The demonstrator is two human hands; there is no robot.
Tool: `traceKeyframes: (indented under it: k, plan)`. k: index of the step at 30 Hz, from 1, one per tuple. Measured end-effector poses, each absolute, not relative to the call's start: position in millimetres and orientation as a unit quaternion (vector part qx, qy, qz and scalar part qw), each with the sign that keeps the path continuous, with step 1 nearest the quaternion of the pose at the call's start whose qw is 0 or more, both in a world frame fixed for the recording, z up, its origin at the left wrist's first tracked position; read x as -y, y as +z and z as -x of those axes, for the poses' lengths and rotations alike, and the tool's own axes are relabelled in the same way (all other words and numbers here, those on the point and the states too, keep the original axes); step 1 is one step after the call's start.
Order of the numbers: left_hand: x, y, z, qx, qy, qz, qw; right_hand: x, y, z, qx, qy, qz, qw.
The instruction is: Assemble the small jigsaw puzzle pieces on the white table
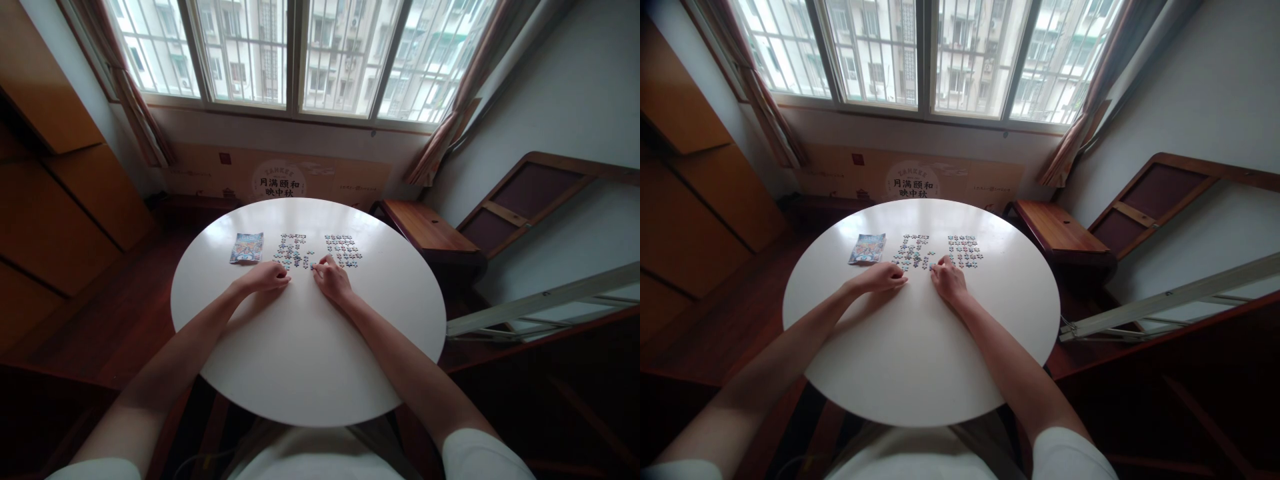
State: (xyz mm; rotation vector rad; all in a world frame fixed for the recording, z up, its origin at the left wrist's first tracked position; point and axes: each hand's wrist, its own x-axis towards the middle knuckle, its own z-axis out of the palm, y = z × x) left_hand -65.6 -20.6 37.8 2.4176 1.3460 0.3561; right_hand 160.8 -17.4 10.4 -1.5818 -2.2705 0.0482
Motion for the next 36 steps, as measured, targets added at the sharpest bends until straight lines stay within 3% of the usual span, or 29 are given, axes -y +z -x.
traceKeyframes:
  k: [36]
  plan:
    - [16.3, 33.0, 68.4, -0.475, 0.114, -0.853, 0.185, 12.6, 6.3, -165.5, 0.807, 0.066, 0.536, 0.239]
